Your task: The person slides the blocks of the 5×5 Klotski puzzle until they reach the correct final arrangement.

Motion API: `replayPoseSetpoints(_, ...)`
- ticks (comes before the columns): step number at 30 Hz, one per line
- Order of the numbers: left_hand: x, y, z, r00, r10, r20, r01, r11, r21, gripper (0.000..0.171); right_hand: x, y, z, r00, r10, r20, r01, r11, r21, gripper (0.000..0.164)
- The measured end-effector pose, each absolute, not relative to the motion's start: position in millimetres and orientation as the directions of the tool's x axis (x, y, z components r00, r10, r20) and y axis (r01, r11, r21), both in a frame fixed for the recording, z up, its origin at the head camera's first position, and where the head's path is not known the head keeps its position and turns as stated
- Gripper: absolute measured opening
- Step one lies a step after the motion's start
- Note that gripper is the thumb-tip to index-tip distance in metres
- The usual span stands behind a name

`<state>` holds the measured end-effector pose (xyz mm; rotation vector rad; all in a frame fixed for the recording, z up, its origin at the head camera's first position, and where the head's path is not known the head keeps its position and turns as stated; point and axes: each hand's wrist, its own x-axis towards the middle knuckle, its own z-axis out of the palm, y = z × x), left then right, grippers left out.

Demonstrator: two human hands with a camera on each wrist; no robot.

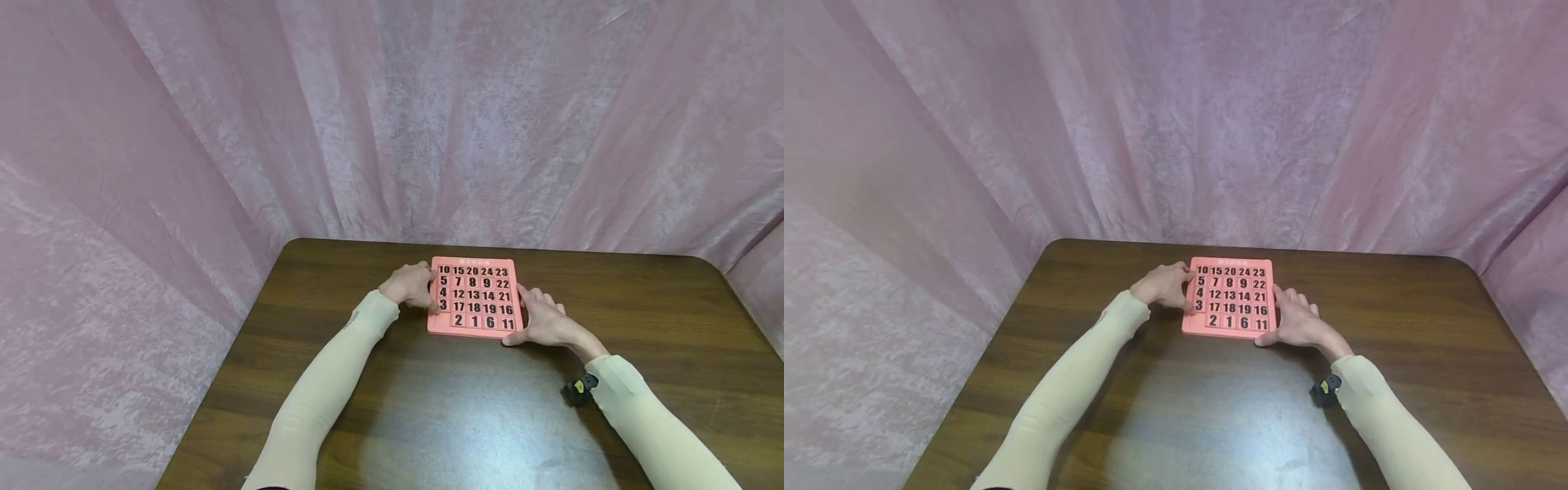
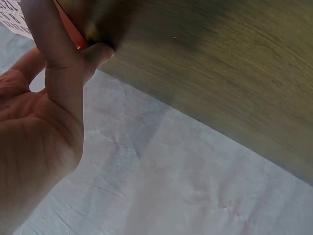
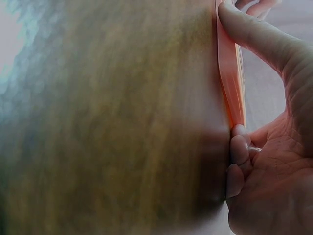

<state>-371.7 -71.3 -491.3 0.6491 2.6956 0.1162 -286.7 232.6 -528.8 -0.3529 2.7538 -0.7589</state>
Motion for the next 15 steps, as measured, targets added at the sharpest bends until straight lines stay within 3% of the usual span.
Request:
replayPoseSetpoints(3,-371.2,-72.5,-490.4,-0.820,0.462,-0.337,0.431,0.887,0.165,0.062,-286.3,234.5,-528.1,-0.935,-0.302,-0.184,-0.156,0.820,-0.550,0.133)
replayPoseSetpoints(8,-370.8,-75.0,-487.9,-0.798,0.470,-0.376,0.424,0.883,0.203,0.104,-287.7,241.1,-524.8,-0.923,-0.326,-0.205,-0.132,0.767,-0.628,0.112)
replayPoseSetpoints(15,-371.2,-74.5,-484.9,-0.786,0.473,-0.399,0.438,0.880,0.183,0.113,-292.9,246.8,-524.1,-0.902,-0.353,-0.247,-0.081,0.702,-0.708,0.098)
